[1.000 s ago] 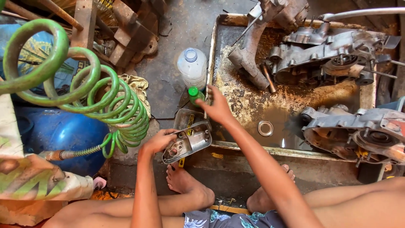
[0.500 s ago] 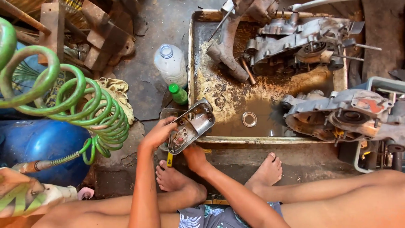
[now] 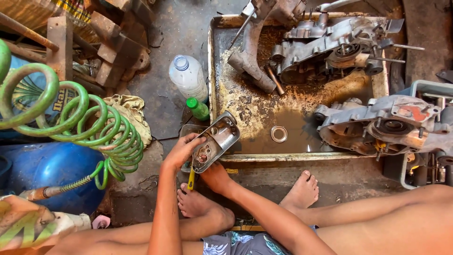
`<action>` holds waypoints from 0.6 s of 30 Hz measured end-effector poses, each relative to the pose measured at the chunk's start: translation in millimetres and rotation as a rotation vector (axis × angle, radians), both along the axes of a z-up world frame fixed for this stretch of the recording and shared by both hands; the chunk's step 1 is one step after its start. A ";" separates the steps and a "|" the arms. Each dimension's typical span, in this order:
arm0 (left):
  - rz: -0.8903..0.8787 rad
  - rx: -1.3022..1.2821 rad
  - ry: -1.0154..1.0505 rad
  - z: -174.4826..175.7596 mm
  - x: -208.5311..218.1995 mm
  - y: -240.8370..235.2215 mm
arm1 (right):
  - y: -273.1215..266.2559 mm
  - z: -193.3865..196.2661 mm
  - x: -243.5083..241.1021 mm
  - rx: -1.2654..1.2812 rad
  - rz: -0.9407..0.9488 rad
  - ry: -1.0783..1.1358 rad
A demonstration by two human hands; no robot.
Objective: Cleaning a motorcycle cylinder head using a wire brush and cleaning fluid in a workshop.
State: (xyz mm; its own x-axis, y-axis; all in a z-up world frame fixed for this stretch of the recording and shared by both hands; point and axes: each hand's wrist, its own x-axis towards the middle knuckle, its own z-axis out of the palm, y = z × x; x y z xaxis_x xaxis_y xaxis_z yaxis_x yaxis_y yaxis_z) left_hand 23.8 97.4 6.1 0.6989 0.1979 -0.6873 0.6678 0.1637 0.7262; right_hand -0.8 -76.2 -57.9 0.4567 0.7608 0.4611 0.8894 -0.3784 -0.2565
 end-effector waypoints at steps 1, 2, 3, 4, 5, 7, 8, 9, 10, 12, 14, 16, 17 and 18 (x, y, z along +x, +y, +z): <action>-0.002 -0.002 0.002 5.7 0.3 -3.1 | -2.5 -3.1 -0.3 -0.002 -0.002 0.002; 0.020 -0.002 -0.010 11.4 0.6 -6.2 | -5.0 -6.2 -0.5 0.018 0.014 -0.005; 0.042 -0.003 -0.022 17.1 1.4 -9.5 | -7.8 -9.2 -0.3 0.037 0.030 -0.013; 0.041 -0.006 -0.021 -0.9 -1.2 -6.2 | -13.6 -9.6 2.2 0.034 0.029 -0.013; 0.028 0.027 -0.050 -18.2 -3.9 -1.5 | -17.9 -9.7 5.4 0.021 0.048 0.167; 0.015 0.064 -0.080 -32.4 -6.5 0.3 | -30.6 12.6 9.2 0.012 0.069 0.345; 0.043 0.038 -0.083 -29.5 -6.1 -2.9 | -39.6 34.7 10.2 0.036 0.060 0.486; 0.060 0.007 -0.090 -27.3 -2.1 -7.4 | -49.9 56.8 12.3 0.060 0.041 0.623; 0.051 0.008 -0.095 -21.0 -1.1 -6.8 | -56.5 62.2 11.8 0.064 0.033 0.618; 0.174 -0.091 -0.156 -12.3 6.4 -18.1 | -81.9 73.8 14.4 0.231 0.097 0.583; 0.084 -0.030 -0.162 -4.8 17.4 -33.3 | -112.5 84.7 24.0 0.266 -0.023 0.482; -0.026 0.061 -0.134 -1.8 16.8 -26.0 | -127.5 102.7 24.0 0.330 -0.157 0.415; -0.063 0.094 -0.168 -7.7 23.5 -28.6 | -144.0 118.1 29.3 0.339 -0.256 0.395; -0.101 0.126 -0.202 -13.8 30.6 -32.2 | -161.5 133.3 34.7 0.346 -0.356 0.374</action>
State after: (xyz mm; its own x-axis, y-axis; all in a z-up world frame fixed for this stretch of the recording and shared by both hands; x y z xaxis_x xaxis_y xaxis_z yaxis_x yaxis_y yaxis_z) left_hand 54.3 65.2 -7.7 0.8402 0.1955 -0.5058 0.5151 0.0035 0.8571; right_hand 33.9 -237.7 75.4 0.8330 0.3676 0.4136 0.5505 -0.4745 -0.6869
